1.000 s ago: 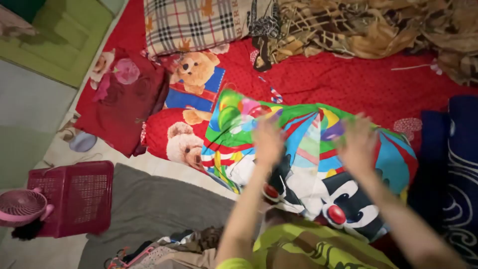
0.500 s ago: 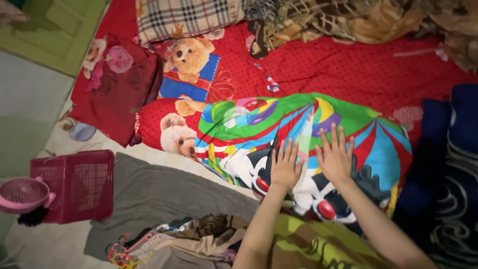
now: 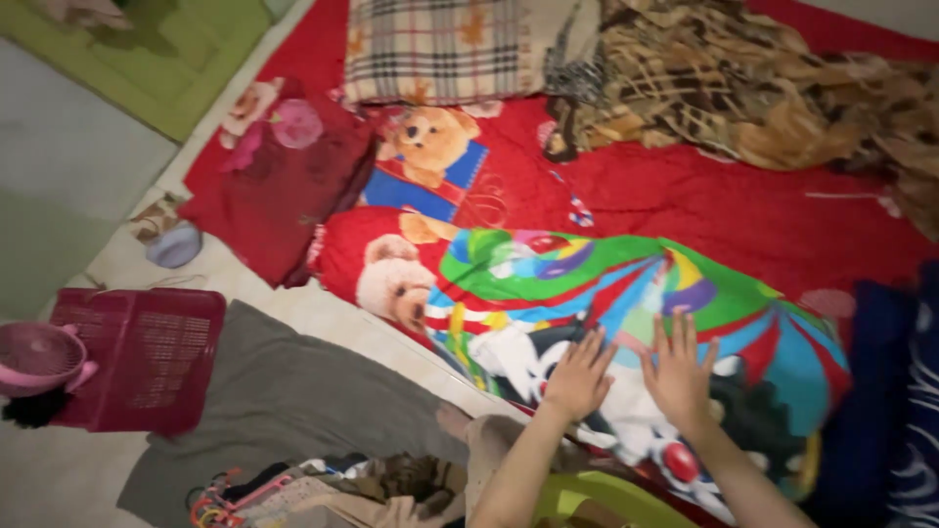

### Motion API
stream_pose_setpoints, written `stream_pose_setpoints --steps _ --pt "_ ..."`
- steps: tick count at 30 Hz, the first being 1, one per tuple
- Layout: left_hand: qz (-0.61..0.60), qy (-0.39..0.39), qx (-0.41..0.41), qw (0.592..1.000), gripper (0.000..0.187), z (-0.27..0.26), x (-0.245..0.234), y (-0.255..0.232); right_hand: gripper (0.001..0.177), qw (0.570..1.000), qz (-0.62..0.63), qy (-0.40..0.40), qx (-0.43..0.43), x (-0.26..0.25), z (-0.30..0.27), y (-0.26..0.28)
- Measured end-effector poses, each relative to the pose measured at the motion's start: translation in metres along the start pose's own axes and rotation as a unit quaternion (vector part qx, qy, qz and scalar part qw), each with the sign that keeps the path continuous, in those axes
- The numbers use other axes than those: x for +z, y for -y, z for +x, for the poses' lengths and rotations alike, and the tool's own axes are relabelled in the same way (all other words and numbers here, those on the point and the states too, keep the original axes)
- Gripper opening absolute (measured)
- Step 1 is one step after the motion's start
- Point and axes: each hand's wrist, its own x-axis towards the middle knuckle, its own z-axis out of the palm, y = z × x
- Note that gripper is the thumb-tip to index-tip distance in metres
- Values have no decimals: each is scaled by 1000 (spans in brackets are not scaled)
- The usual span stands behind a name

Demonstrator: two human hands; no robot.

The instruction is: The person is removing and replacing pillowcases on various pillows on a bed.

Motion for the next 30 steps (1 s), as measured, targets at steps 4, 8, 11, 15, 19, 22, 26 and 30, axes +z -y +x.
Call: stream_pose_setpoints --steps 4,8,11,15,19,22,26,30 --pt "-101 30 40 994 77 -44 -42 38 68 999 18 -39 -22 17 8 33" --pt "81 10 6 997 83 -72 -88 107 68 997 18 -66 -41 39 33 98" --pt "153 -43 -80 984 83 -85 -102 186 67 996 35 -52 -63 43 61 156" --pt "127 -61 -185 973 81 -104 -166 249 65 995 74 -22 -66 54 100 227" --pt "88 -21 -247 965 79 -116 -201 273 65 994 69 -25 -76 55 130 268" --pt "85 -24 -259 962 77 -106 -221 281 65 993 62 -22 -99 62 156 279" --pt "90 -45 -244 964 80 -75 -256 286 68 992 62 -8 -112 67 193 284" --pt "167 -84 -218 958 81 -16 -294 303 65 989 57 -50 -126 67 255 285"
